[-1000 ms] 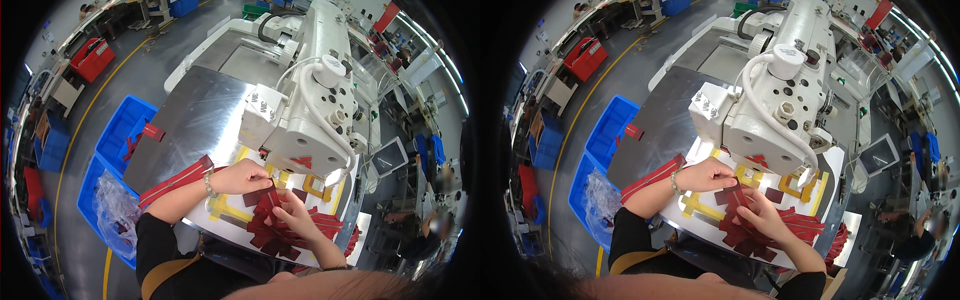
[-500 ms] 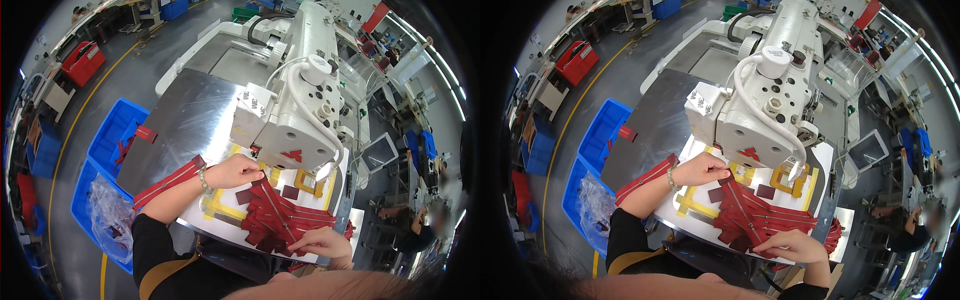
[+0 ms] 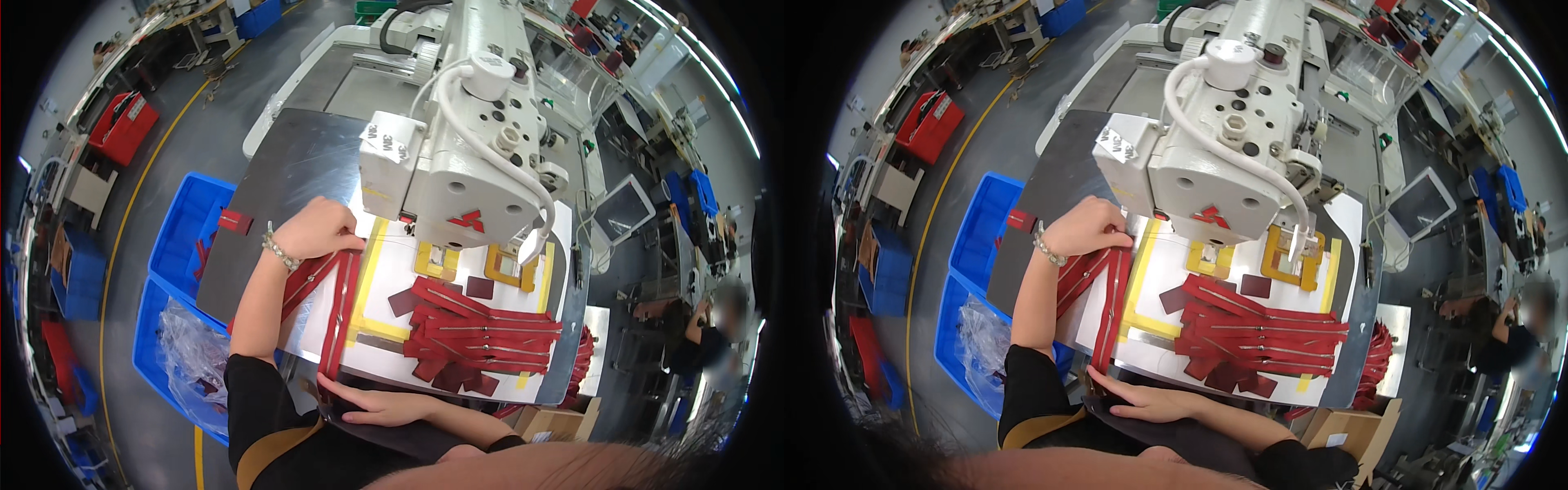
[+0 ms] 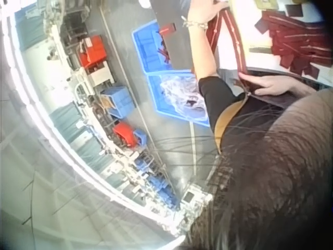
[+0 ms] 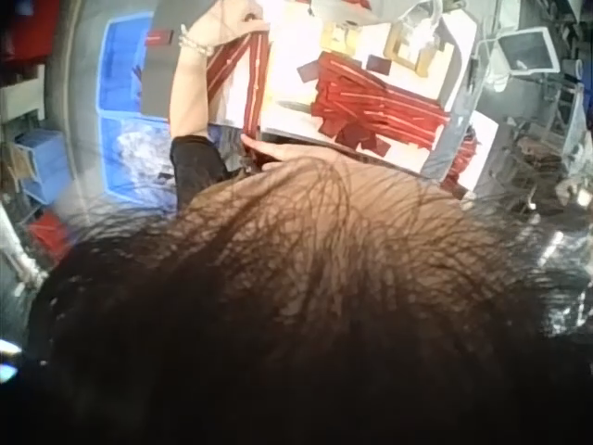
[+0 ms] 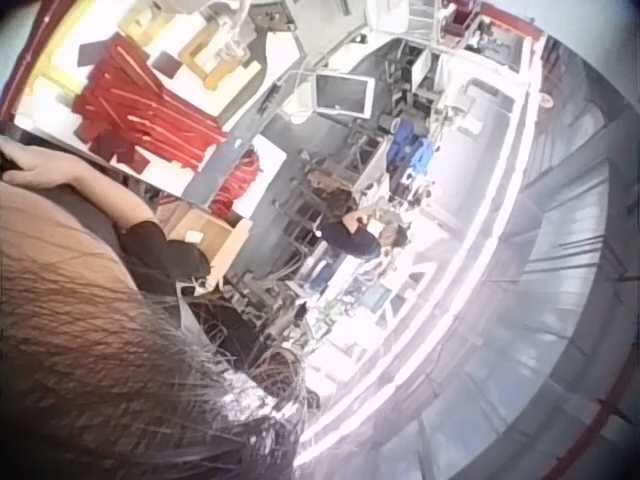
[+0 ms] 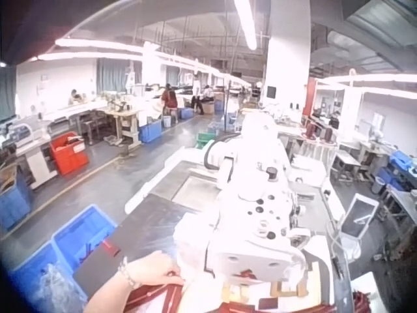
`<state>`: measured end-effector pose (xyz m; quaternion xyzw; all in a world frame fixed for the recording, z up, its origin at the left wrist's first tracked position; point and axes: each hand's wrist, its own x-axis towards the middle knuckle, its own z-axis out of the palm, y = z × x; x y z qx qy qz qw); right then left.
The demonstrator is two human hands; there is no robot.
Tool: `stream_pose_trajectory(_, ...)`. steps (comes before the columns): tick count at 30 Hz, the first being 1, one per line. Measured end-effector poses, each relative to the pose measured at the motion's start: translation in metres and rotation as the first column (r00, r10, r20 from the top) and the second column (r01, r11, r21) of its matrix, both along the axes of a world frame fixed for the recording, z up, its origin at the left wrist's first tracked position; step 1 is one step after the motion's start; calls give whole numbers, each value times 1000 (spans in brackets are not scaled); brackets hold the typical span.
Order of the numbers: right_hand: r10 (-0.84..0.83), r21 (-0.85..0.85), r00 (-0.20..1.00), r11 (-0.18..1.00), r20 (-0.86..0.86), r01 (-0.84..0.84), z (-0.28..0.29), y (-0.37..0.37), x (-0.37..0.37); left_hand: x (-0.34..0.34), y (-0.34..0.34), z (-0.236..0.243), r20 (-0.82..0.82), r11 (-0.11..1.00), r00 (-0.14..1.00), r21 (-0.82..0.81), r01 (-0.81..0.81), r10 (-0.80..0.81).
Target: Operating a specialized sewing or bonding machine to process red leather or synthetic strips.
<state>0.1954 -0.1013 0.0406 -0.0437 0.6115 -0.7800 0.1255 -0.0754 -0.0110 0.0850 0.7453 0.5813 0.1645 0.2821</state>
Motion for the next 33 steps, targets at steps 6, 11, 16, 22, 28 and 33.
stream_pose_trajectory(6,-166,426,971,877,-170,225,-7,2,57,29,-7,-26,-583,743,554,661,-102,594)
stream_pose_trajectory(11,-257,708,703,87,-663,700,-8,13,110,93,-43,-37,-16,935,996,346,-80,91)
stream_pose_trajectory(16,-201,813,818,-375,-539,444,-7,27,142,108,-47,-47,66,957,988,245,-153,141)
stream_pose_trajectory(22,-229,743,728,-407,-646,531,-15,34,150,76,-46,-31,-170,977,974,176,-122,152)
stream_pose_trajectory(28,-561,492,432,50,-706,869,2,25,123,112,-72,-5,59,670,997,743,-7,-55)
stream_pose_trajectory(33,-873,-160,468,446,139,880,8,38,103,155,-92,-8,-185,517,946,801,303,-268)
